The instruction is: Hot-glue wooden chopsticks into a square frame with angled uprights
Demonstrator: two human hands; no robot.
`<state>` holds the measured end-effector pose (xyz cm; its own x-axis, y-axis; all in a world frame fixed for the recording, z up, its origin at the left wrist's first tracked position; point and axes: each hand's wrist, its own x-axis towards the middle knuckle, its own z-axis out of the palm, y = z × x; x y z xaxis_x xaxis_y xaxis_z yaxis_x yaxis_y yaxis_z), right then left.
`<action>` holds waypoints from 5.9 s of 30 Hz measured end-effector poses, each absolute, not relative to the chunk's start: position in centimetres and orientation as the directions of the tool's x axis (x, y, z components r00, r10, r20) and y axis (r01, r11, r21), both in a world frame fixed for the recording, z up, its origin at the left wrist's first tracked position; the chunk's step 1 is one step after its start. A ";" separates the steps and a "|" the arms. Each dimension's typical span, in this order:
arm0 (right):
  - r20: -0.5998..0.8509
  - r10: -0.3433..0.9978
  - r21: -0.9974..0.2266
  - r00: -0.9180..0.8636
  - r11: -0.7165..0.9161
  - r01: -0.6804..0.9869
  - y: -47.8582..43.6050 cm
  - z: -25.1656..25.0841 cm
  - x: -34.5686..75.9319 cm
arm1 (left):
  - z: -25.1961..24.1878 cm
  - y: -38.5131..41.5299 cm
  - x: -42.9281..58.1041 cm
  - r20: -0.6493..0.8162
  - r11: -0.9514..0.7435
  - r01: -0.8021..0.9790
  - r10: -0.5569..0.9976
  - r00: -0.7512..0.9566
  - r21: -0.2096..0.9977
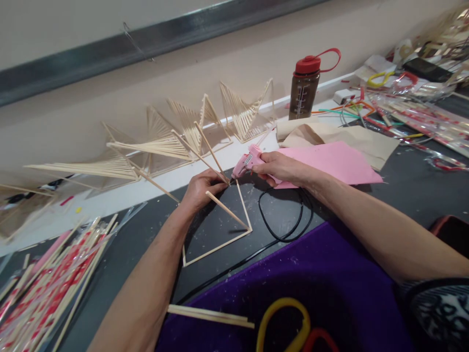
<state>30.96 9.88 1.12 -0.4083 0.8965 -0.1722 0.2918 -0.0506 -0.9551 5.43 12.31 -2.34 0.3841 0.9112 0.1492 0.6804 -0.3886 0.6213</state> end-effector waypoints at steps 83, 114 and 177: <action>-0.158 0.906 -0.960 -0.393 -0.047 0.276 9.8 0.5 30.9 | -2.3 12.3 5.3 0.164 -0.423 0.669 0.895 0.416 0.611; -0.165 0.979 -0.632 0.120 -0.199 0.749 7.4 2.7 40.4 | -2.0 11.8 6.0 0.171 -0.399 0.651 0.907 0.386 0.646; 0.092 0.899 -0.283 -0.427 0.435 0.855 6.6 -1.5 23.5 | -1.6 11.6 6.2 0.160 -0.402 0.721 0.910 0.383 0.564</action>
<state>23.50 6.60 -1.54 -0.4273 0.8994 0.0921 0.8546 0.4351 -0.2834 6.16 11.56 -1.59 0.3829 0.9099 0.1597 0.7213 -0.4025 0.5637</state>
